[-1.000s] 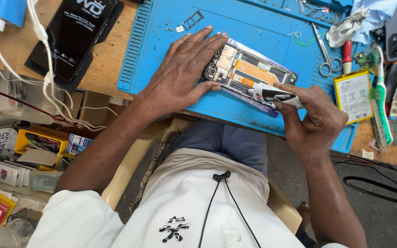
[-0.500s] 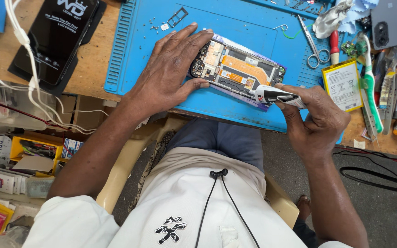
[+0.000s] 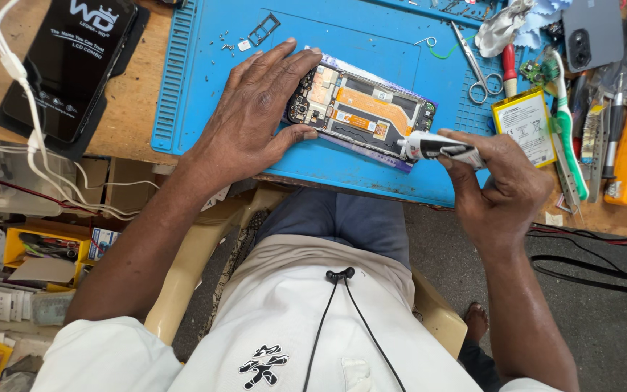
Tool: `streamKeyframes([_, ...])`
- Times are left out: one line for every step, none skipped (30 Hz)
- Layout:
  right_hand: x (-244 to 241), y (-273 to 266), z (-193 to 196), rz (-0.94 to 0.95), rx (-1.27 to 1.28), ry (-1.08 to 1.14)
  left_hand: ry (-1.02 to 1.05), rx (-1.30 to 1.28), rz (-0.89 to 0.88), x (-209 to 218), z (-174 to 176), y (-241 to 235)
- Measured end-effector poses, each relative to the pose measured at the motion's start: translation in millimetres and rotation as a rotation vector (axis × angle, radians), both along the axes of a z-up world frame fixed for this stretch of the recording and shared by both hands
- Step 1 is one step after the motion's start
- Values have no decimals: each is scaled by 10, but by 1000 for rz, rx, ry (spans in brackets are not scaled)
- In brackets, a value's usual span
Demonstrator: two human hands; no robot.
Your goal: The person applies adhesive to the interior of a disassembled smartphone, then installs a new battery and secures it with adhesive strips. The person also handles a small metal bracket and a tube of adhesive during the process.
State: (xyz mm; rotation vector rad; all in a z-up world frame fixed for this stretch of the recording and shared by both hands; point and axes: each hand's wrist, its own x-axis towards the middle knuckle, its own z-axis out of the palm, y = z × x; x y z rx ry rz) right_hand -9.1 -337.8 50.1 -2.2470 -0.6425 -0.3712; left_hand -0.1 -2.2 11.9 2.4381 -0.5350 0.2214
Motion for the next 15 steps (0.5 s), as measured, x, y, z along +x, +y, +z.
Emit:
streamKeyframes([16, 8, 0, -7, 0, -1, -1, 3, 1, 2, 0, 2])
streamKeyframes([30, 13, 4, -14, -1, -2, -2, 7, 1, 2, 0, 2])
streamKeyframes([39, 20, 8, -13, -3, -7, -3, 12, 2, 0, 2, 3])
streamKeyframes([47, 28, 11, -11, -4, -13, -7, 9, -2, -1, 2, 4])
streamKeyframes([59, 35, 15, -8, -6, -19, -11, 7, -4, -3, 3, 6])
streamKeyframes([71, 42, 18, -15, -23, -28, -15, 5, -6, -3, 3, 8])
streamKeyframes([77, 45, 18, -23, -40, -36, -12, 7, -4, -4, 2, 8])
streamKeyframes([85, 46, 16, -31, -57, -43, -9, 9, -1, -4, 0, 8])
streamKeyframes([90, 41, 15, -23, -52, -46, -6, 11, 0, -2, -2, 3])
streamKeyframes([96, 36, 14, -15, -47, -48, -11, 9, -3, 0, -3, -1])
streamKeyframes([107, 36, 12, -5, -41, -50, -16, 8, -4, 2, 0, 2])
streamKeyframes([112, 34, 15, -17, -66, -58, -21, 7, -6, 6, 3, 6])
streamKeyframes([111, 35, 19, -27, -90, -65, -17, 7, -4, 5, 3, 9])
streamKeyframes([106, 42, 27, -38, -115, -71, -14, 8, -2, 6, 3, 9])
streamKeyframes([84, 50, 40, -8, -113, -104, -12, 9, 0, 6, 2, 7])
